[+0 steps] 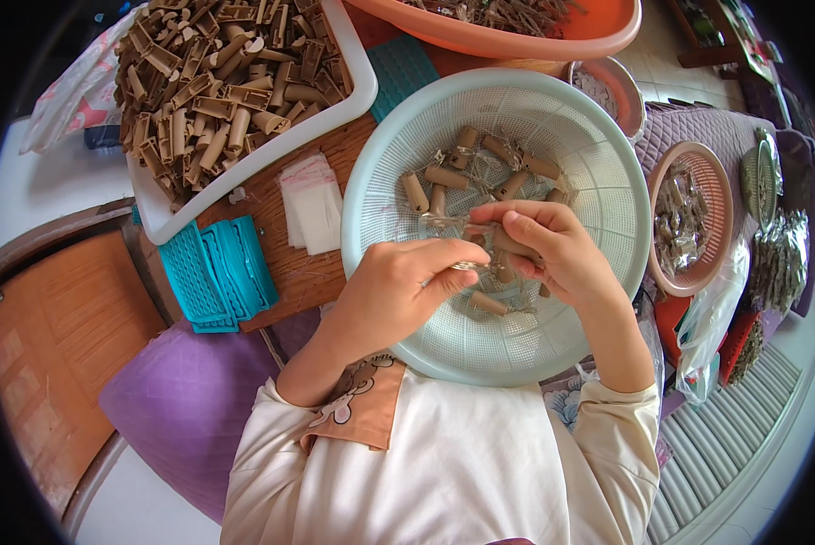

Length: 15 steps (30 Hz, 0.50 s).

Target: The person assembles small brown cylinders with white threads into a white basket by hand.

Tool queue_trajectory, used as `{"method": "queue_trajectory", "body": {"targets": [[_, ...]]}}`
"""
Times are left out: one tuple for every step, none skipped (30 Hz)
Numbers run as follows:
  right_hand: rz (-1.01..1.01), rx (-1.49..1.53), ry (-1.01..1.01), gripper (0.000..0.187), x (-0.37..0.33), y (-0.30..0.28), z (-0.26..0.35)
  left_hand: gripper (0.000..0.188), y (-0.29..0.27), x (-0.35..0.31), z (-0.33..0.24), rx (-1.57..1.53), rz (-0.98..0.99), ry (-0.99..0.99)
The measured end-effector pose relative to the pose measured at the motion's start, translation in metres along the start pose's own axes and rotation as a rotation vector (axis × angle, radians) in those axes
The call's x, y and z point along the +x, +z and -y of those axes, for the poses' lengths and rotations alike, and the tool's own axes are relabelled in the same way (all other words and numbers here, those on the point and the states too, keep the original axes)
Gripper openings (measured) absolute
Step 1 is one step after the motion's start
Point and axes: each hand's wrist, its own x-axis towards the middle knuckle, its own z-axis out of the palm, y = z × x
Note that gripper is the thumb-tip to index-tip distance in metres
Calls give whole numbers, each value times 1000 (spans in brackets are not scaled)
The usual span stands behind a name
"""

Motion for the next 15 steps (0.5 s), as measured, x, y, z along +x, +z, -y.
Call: {"method": "queue_trajectory", "body": {"targets": [[15,69,80,28,0,0,-1,14,-1,-1,3,0,7,-2],[10,76,81,28,1,-2,-3,15,-2,-2,6,-80,19,-42],[52,113,116,28,1,-5,-6,16,-2,-4,9,-159,30,-82],[94,150,151,28,1,-7,-10,16,-2,-6,12,-159,38,-84],[90,157,152,28,0,-10,-12,17,0,-8,15,-219,26,-89],[107,199,153,28,0,-11,-15,19,2,-10,17,-278,13,-93],[125,240,154,28,-1,-13,-16,19,3,-13,19,-277,20,-96],[122,247,153,28,-2,-15,-17,20,5,-16,20,-338,-10,-96],[134,250,153,29,-2,-16,-18,22,6,-18,21,-397,-42,-99],[147,253,153,30,-2,-17,-20,22,7,-20,22,-396,-38,-103],[147,259,153,30,-2,-15,-19,24,8,-21,22,-390,-59,-106],[132,227,152,31,-4,-12,-16,26,9,-21,22,-387,-79,-108],[118,195,150,32,-5,-10,-15,26,10,-22,23,-387,-73,-110],[115,200,150,32,-5,-11,-17,28,11,-22,23,-465,-88,-131],[156,164,128,33,-5,-12,-21,30,12,-22,23,-543,-105,-152]]}}
